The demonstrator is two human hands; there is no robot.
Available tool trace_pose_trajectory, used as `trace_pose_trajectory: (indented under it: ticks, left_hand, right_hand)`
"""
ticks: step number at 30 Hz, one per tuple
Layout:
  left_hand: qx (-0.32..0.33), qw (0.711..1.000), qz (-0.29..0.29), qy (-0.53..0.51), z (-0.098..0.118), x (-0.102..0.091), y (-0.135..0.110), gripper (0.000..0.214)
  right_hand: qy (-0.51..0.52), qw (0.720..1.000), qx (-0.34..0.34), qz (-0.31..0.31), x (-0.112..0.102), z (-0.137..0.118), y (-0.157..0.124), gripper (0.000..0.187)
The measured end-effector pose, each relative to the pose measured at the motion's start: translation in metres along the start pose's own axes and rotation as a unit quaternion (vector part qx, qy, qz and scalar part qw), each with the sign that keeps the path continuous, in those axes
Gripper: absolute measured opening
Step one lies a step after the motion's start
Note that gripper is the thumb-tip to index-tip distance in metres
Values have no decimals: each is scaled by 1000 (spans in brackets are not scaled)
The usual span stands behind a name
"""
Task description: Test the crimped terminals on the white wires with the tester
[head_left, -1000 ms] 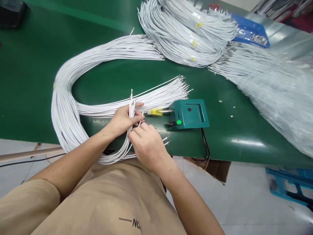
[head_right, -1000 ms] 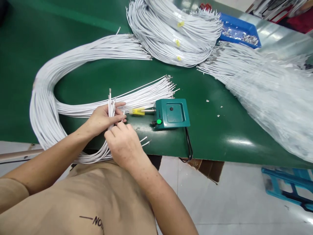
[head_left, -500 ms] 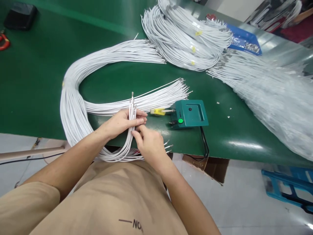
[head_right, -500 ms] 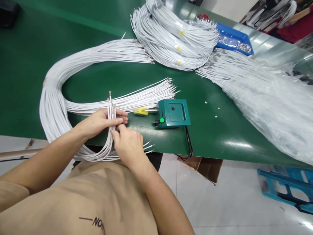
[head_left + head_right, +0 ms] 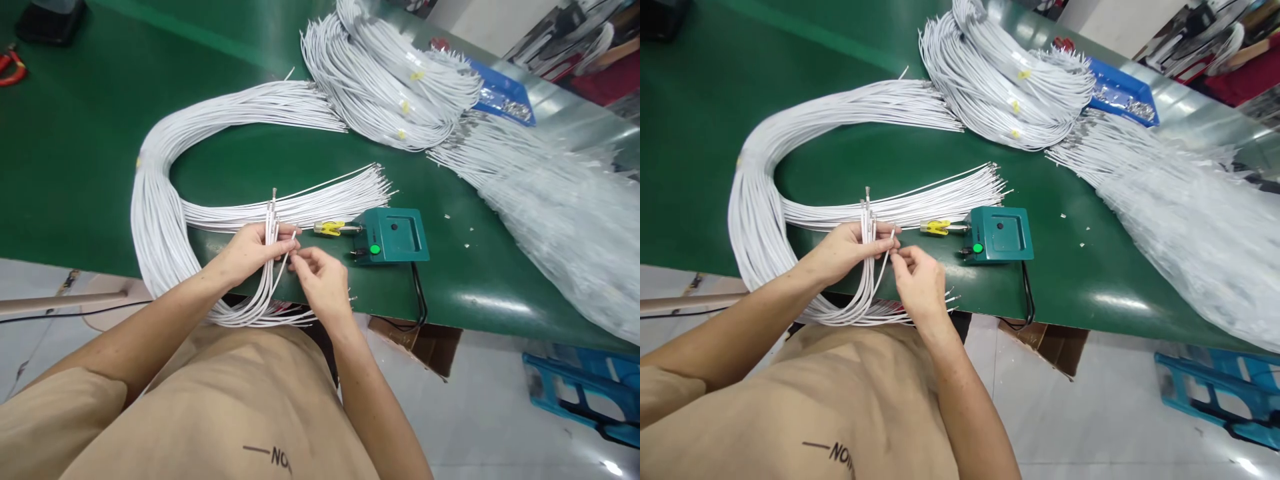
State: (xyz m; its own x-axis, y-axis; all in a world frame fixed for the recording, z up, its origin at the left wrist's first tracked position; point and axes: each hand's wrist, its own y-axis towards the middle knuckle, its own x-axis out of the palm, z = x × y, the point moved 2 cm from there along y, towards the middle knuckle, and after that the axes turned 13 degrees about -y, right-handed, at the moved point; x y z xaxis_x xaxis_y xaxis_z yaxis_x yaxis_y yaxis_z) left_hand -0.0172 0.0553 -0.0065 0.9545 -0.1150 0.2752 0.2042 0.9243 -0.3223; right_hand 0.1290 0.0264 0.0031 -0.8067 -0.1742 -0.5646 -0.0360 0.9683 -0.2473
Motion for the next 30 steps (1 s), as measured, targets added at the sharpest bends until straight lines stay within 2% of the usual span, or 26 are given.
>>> trace_pose_trajectory:
  ticks: [2,3,7,12,15,19,22,25,27,30]
  left_hand:
    - [20,1000,8,13,1,3,-1,43]
    - [30,999,9,19,2,4,-1,44]
    - [42,999,9,30,0,6,-1,46]
    - [37,999,-1,9,-4,6,-1,45]
    - [42,999,2,10,-3,6,0,41]
    - [38,999,-17,-28,-3,9,0,38]
    - [35,999,-17,-35,-3,13,-1,33]
    - [40,999,-22,-25,-2,16,-4,30]
    - [44,999,-23,-14,-2,17,-5,30]
    - [49,999,-16,2,-2,15,-5,29]
  right_hand:
    - [28,997,-7,65,-8,-2,5,20]
    - [42,996,-11,79,-11,-3,8,21]
    - [69,996,-11,54,-12,-6,19,27]
    - [178,983,4,46,-7,-4,22,18]
    - [298,954,26,17,0,0,21,14]
    - [454,886,80,-44,7,2,21,11]
    - [469,875,99,-72,5,0,24,17]
    - [437,888,103,-97,0,-3,30,26]
    - [418,894,103,-119,-1,-4,32,25]
    - [435,881,115,-146,0,-4,33,24]
